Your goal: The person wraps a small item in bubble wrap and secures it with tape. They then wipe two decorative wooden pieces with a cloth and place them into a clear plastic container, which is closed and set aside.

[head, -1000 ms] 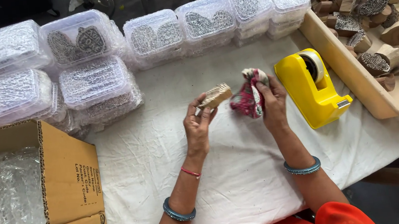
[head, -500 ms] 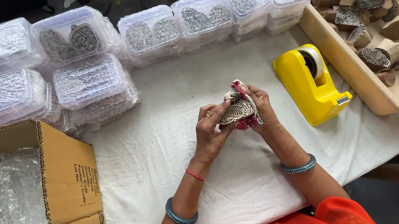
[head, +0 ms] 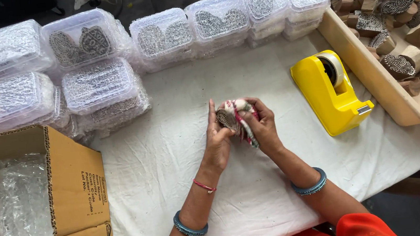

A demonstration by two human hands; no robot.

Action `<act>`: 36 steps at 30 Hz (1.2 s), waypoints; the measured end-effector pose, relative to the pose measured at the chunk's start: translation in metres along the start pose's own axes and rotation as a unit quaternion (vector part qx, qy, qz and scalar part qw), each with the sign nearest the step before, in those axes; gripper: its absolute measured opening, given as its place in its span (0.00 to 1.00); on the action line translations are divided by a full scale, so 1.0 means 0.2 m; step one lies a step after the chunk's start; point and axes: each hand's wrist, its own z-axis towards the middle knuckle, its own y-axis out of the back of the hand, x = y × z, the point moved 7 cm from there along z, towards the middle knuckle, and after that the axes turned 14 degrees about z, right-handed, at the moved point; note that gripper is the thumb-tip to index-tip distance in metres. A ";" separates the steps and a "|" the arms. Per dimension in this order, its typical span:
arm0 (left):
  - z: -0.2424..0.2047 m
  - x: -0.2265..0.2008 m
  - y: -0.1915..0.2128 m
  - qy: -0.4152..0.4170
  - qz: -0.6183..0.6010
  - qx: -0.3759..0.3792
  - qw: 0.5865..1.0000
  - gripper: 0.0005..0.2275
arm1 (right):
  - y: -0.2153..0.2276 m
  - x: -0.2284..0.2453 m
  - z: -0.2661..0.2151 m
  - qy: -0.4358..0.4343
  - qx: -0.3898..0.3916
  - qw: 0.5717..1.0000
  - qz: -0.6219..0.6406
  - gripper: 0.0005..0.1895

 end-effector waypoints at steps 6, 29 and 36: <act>-0.06 -0.16 -0.11 -0.049 0.199 0.007 0.979 0.43 | -0.11 0.06 -0.04 0.016 0.048 0.991 -0.123 0.19; -0.10 -0.30 -0.20 -0.249 0.536 -0.013 0.807 0.47 | 0.05 -0.09 0.02 -0.131 -0.066 0.964 0.222 0.10; -0.09 -0.34 -0.13 -0.220 0.478 -0.044 0.849 0.46 | 0.23 0.15 0.07 0.071 -0.117 0.988 -0.077 0.08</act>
